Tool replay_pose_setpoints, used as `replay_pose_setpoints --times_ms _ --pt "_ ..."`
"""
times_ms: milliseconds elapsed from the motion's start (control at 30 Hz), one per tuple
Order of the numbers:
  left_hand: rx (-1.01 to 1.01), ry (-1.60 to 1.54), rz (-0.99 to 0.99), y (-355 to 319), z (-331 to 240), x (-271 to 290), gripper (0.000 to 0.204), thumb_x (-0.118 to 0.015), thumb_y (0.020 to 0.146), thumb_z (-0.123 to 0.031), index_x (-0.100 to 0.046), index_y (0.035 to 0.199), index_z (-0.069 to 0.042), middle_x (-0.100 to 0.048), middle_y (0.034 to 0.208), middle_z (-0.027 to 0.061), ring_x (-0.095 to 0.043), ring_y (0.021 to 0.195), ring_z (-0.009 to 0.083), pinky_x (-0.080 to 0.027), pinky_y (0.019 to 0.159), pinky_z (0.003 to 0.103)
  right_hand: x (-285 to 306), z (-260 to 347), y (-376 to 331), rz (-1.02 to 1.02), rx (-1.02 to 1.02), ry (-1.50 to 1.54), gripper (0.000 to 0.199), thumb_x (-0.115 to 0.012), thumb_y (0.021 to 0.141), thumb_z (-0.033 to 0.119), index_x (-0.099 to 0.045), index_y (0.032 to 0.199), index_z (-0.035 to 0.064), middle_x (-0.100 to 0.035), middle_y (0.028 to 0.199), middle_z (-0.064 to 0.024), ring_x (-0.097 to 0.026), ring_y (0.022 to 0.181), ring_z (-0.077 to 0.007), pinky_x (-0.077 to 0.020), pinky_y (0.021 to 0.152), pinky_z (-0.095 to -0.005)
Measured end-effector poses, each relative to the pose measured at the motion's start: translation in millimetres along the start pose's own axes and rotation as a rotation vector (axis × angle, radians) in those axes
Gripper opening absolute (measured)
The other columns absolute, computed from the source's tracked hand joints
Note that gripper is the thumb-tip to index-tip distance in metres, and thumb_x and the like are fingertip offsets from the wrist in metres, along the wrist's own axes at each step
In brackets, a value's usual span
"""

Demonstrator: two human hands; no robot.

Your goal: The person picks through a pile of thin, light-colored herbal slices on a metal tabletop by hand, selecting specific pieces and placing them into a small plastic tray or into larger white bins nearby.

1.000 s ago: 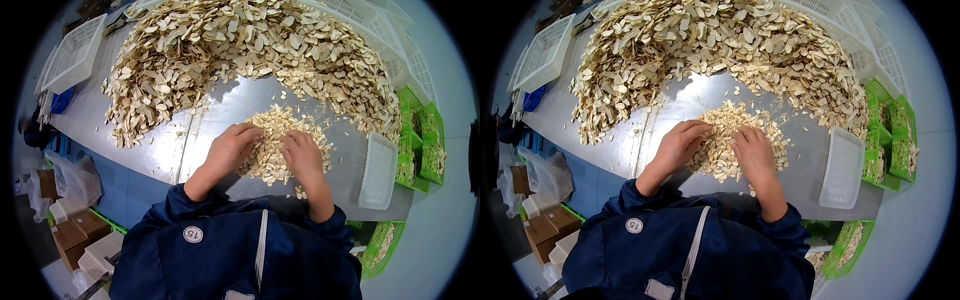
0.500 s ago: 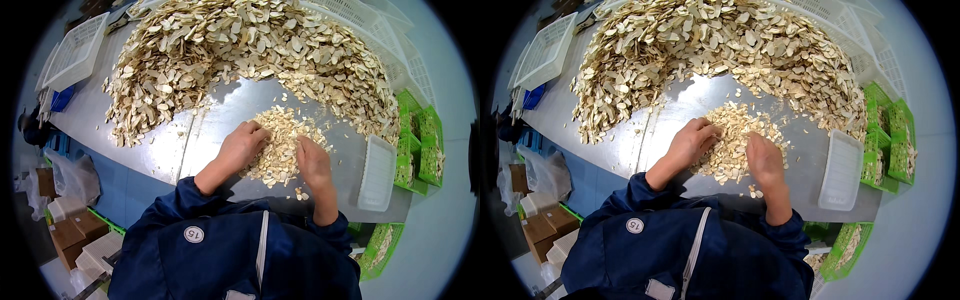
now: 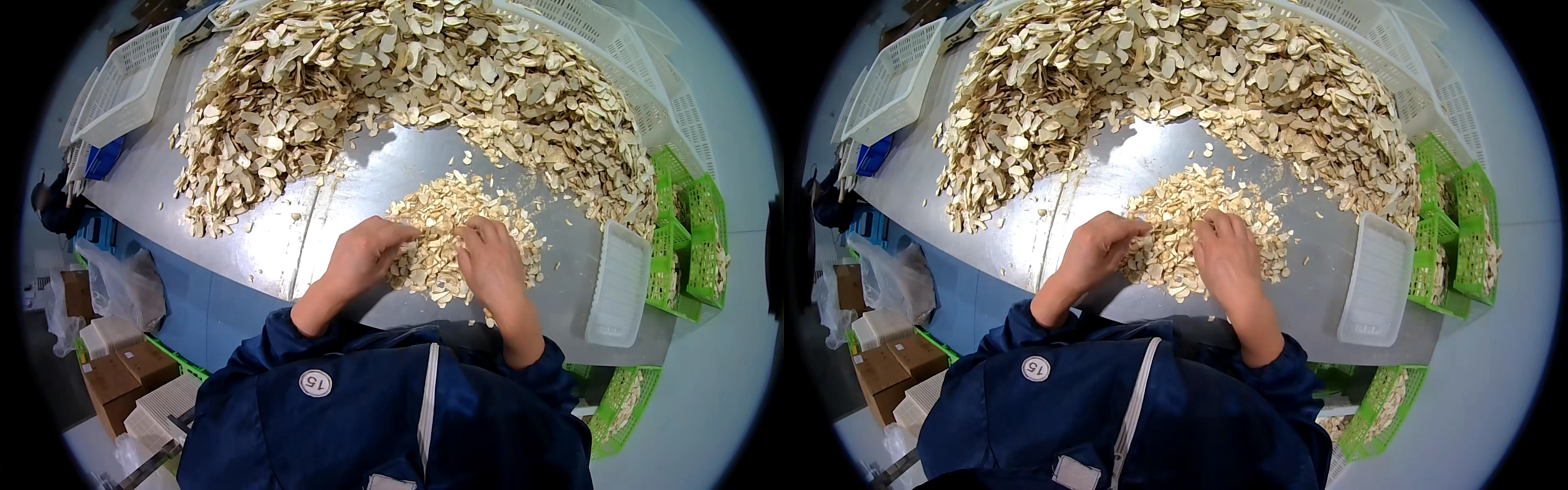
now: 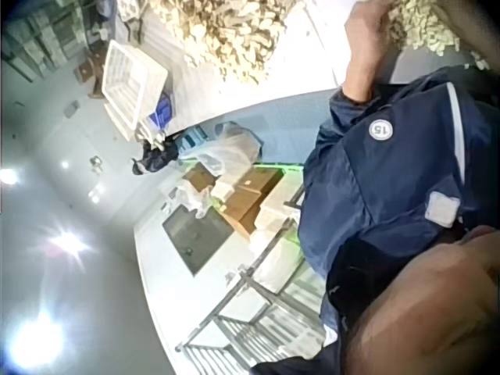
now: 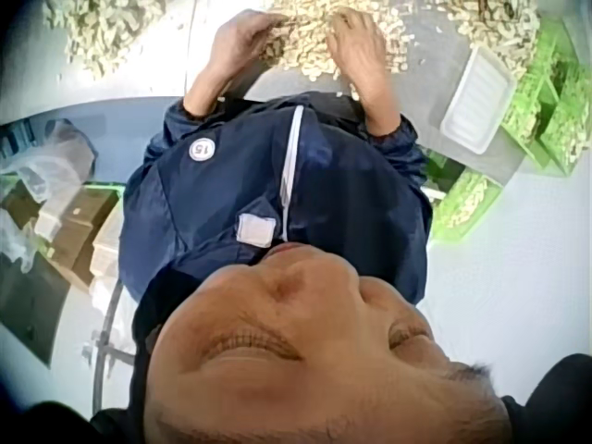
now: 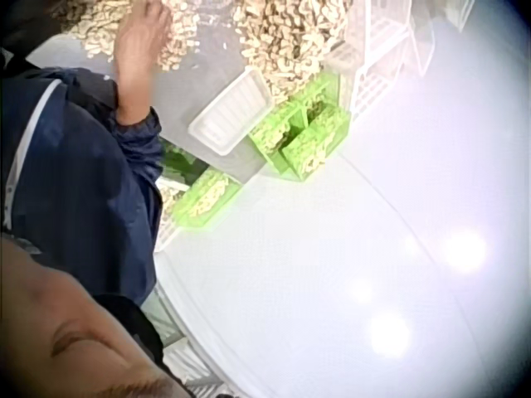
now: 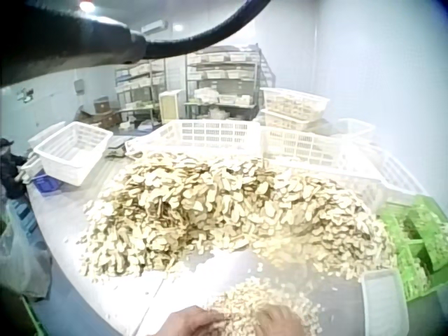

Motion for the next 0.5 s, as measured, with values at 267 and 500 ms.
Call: replay_pose_setpoints --times_ms 267,500 --pt "-0.070 0.127 0.079 -16 -25 -31 0.035 -0.087 0.079 -0.022 -0.071 0.109 -0.011 -0.064 0.114 0.0079 -0.065 0.103 0.0305 -0.058 0.081 0.041 11 -10 2 0.011 -0.094 0.099 0.011 -0.068 0.094 0.013 -0.063 0.103 0.0084 -0.069 0.104 -0.0112 -0.065 0.103 -0.0346 -0.0534 0.089 -0.0476" --pt "-0.046 0.047 0.082 -7 -26 -33 0.018 -0.075 0.091 -0.013 -0.068 0.107 -0.008 -0.067 0.097 0.0116 -0.067 0.094 0.0339 -0.057 0.078 0.043 19 -33 -17 0.039 -0.303 0.129 0.021 -0.065 0.097 0.015 -0.068 0.117 0.0080 -0.073 0.094 -0.0176 -0.069 0.092 -0.0400 -0.0544 0.086 -0.0486"
Point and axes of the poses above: each hand's wrist, its own y-axis towards the middle knuckle, its own x-axis out of the back of the hand, z = x × y, the point moved 3 cm from there along y, towards the middle knuckle
